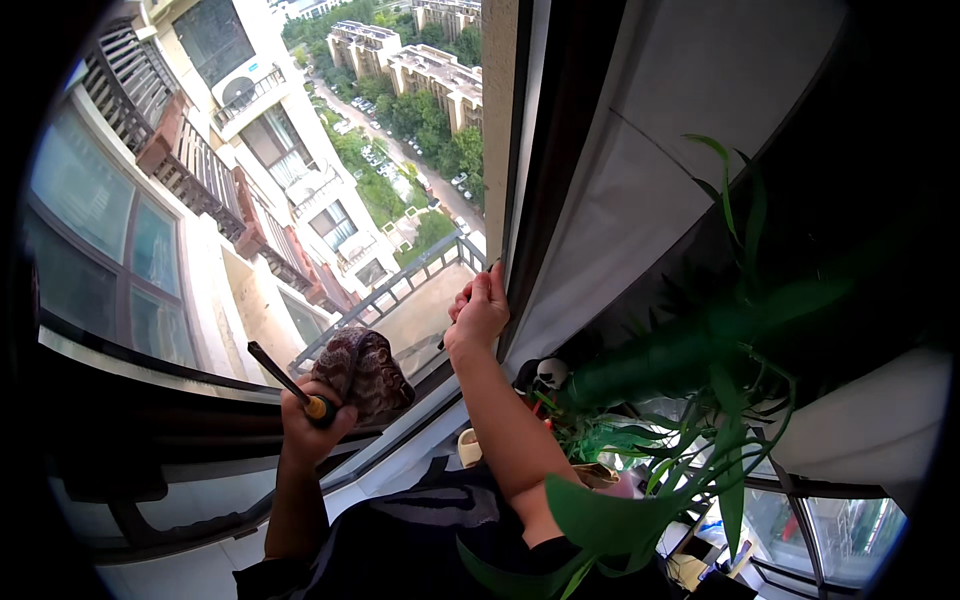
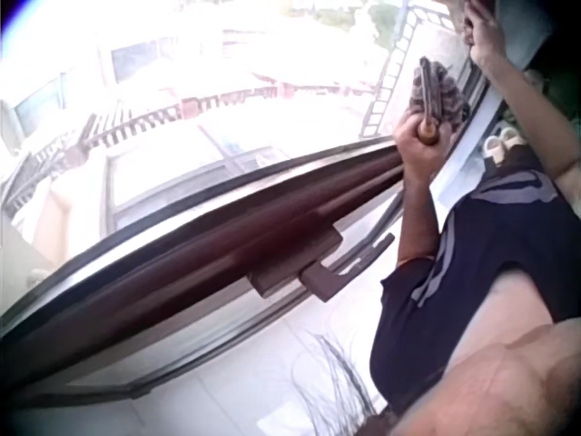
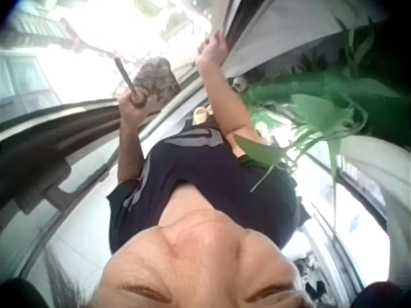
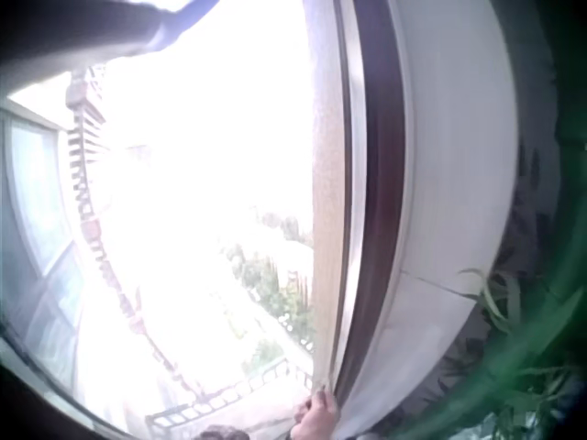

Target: The person uses a screwdriver to work on a window frame's track and hardware, then wipes the frame with a cloth.

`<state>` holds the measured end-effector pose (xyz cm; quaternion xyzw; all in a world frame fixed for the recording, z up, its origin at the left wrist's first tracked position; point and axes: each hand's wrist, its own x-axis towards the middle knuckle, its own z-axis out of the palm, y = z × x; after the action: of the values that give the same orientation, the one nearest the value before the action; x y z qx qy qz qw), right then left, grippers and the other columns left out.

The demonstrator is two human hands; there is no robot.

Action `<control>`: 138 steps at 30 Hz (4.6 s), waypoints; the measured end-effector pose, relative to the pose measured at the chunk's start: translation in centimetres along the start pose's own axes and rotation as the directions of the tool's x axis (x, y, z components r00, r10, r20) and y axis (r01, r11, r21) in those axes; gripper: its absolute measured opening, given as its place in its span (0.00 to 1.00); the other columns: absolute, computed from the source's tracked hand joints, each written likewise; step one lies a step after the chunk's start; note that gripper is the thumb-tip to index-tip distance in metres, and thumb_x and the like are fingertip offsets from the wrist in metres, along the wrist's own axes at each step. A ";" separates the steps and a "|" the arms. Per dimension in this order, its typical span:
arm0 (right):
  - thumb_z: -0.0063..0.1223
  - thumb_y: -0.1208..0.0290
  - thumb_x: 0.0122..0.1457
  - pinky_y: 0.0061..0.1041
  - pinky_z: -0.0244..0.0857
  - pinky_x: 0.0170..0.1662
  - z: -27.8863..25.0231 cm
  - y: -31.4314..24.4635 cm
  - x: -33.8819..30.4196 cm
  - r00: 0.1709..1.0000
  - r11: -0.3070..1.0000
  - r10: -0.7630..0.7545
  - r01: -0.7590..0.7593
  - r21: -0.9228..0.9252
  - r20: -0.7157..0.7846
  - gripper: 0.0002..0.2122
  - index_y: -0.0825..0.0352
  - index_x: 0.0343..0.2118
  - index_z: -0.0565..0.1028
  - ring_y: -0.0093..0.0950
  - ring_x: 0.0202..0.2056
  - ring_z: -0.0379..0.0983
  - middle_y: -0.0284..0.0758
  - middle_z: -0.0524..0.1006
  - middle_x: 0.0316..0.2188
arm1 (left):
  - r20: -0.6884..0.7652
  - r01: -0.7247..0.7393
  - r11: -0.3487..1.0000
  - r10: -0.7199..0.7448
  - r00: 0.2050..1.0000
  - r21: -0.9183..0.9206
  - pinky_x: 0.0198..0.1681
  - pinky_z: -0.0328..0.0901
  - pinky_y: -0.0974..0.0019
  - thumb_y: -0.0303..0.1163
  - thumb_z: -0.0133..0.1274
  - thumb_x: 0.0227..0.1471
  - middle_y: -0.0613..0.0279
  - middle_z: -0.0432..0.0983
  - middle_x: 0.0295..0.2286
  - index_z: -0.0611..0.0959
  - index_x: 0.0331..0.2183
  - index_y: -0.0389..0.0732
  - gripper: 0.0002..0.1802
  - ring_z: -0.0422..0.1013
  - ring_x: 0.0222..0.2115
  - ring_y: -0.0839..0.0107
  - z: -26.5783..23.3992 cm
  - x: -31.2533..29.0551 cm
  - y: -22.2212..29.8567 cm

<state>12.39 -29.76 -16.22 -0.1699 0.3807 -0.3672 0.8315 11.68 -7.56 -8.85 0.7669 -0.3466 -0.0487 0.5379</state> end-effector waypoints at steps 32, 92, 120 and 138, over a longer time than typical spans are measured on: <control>0.44 0.73 0.59 0.14 0.45 0.15 -2.2 -0.1 0.5 0.950 0.959 -0.173 0.222 -0.176 0.259 0.15 0.54 0.49 0.69 0.14 0.14 0.50 0.24 0.59 0.17 | 0.044 -0.061 0.998 0.061 0.997 0.010 0.24 0.64 0.68 0.24 0.58 0.28 0.56 0.70 0.18 0.75 0.16 0.37 0.08 0.70 0.20 0.65 -0.3 0.2 0.2; 0.39 0.72 0.61 0.15 0.51 0.15 -1.1 0.8 -0.1 0.952 0.952 -0.249 0.275 -0.133 0.180 0.17 0.57 0.53 0.63 0.14 0.15 0.54 0.24 0.62 0.19 | 0.046 -0.004 1.000 0.005 0.999 -0.024 0.25 0.60 0.69 0.24 0.60 0.27 0.59 0.68 0.19 0.73 0.17 0.38 0.10 0.66 0.21 0.69 -0.3 -0.2 0.2; 0.39 0.76 0.60 0.12 0.51 0.15 -2.2 2.4 2.2 0.827 0.774 -0.504 0.560 -0.295 0.249 0.17 0.60 0.52 0.65 0.13 0.19 0.54 0.23 0.61 0.26 | 0.087 -0.037 0.999 0.039 0.995 -0.027 0.28 0.65 0.67 0.25 0.60 0.28 0.53 0.72 0.22 0.74 0.16 0.37 0.10 0.71 0.23 0.64 -0.5 0.1 -0.3; 0.41 0.75 0.59 0.13 0.47 0.15 -1.6 2.1 1.3 0.895 0.885 -0.383 0.426 -0.186 0.228 0.17 0.58 0.52 0.66 0.13 0.18 0.53 0.21 0.60 0.21 | 0.084 -0.041 0.999 0.039 0.996 0.021 0.26 0.65 0.68 0.25 0.60 0.28 0.54 0.72 0.21 0.75 0.16 0.37 0.09 0.71 0.21 0.64 -0.7 0.1 -0.3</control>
<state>12.74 -29.36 -19.10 -0.3748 0.2981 -0.4686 0.7424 12.20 -6.99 -8.79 0.7630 -0.3847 -0.0660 0.5152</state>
